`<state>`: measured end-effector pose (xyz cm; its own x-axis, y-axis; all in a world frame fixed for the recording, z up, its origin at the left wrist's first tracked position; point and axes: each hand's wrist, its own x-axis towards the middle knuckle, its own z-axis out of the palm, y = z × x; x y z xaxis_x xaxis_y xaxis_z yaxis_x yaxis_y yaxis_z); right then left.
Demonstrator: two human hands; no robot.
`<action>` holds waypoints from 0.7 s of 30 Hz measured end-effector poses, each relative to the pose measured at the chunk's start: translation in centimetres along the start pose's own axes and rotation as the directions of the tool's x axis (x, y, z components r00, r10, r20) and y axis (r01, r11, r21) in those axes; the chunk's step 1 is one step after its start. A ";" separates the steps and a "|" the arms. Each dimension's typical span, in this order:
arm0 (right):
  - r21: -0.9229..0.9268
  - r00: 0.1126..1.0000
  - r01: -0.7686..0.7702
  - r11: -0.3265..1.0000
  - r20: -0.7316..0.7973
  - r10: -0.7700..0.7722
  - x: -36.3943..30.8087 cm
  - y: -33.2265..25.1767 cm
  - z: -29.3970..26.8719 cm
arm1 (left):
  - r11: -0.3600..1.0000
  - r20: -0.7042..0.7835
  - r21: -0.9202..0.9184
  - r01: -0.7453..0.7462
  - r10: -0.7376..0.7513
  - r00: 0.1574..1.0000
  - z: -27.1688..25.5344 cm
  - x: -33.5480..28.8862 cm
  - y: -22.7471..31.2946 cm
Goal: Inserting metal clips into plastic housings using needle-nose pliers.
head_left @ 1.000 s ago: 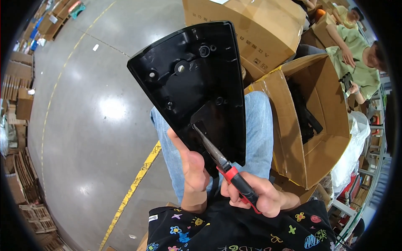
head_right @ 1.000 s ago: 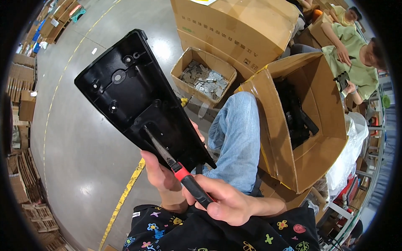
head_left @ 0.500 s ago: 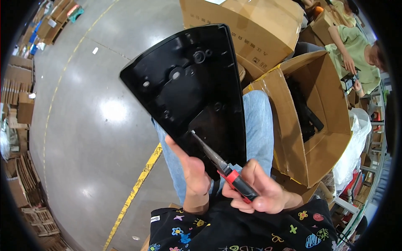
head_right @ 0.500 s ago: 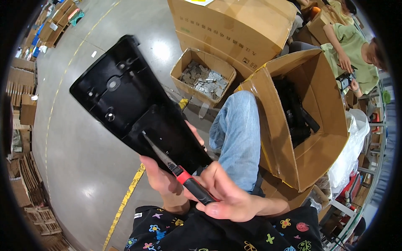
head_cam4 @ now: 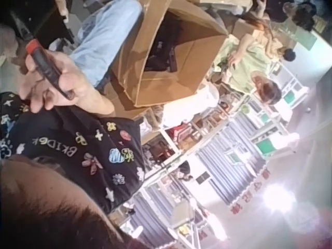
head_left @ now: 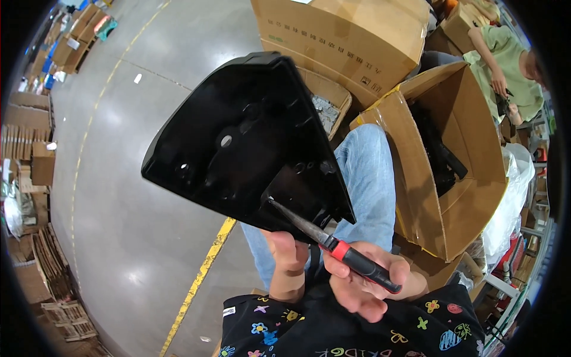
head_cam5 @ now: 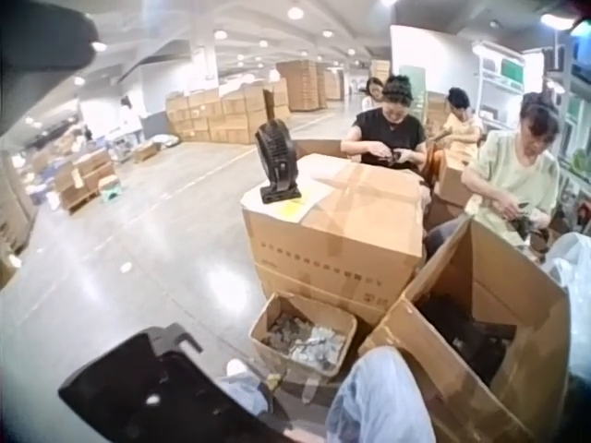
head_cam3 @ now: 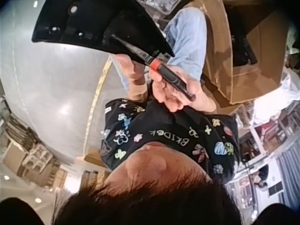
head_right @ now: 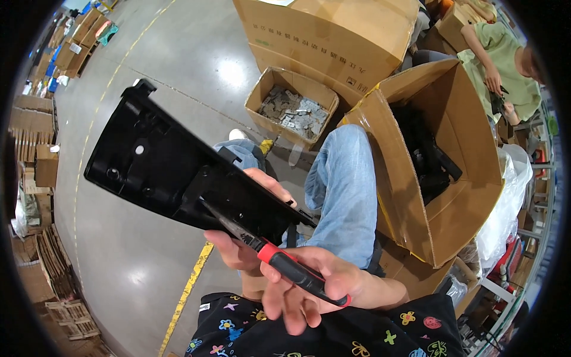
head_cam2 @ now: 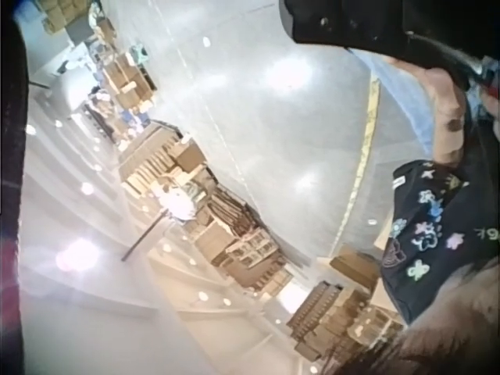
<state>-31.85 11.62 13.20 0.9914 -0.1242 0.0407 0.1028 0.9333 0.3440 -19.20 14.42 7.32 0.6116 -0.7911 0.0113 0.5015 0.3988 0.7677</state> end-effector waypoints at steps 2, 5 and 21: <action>-0.033 0.999 0.026 0.999 -0.045 -0.027 0.1 -0.2 0.9 | 0.999 -0.010 -0.001 -0.033 0.033 0.999 0.0 0.1 0.1; -0.095 0.987 0.074 0.993 -0.133 -0.086 0.1 -0.2 0.8 | 0.939 0.263 -0.343 0.021 0.075 0.962 1.9 1.3 0.6; -0.864 0.884 0.046 0.501 -0.199 -0.423 0.1 0.3 2.4 | 1.000 0.014 -0.027 -0.003 0.003 1.000 2.1 0.7 -0.1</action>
<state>-31.89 11.08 15.54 0.8487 -0.4381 -0.2962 0.1664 0.7529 -0.6367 -20.09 12.86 8.55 0.6046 -0.7962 0.0226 0.5164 0.4135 0.7499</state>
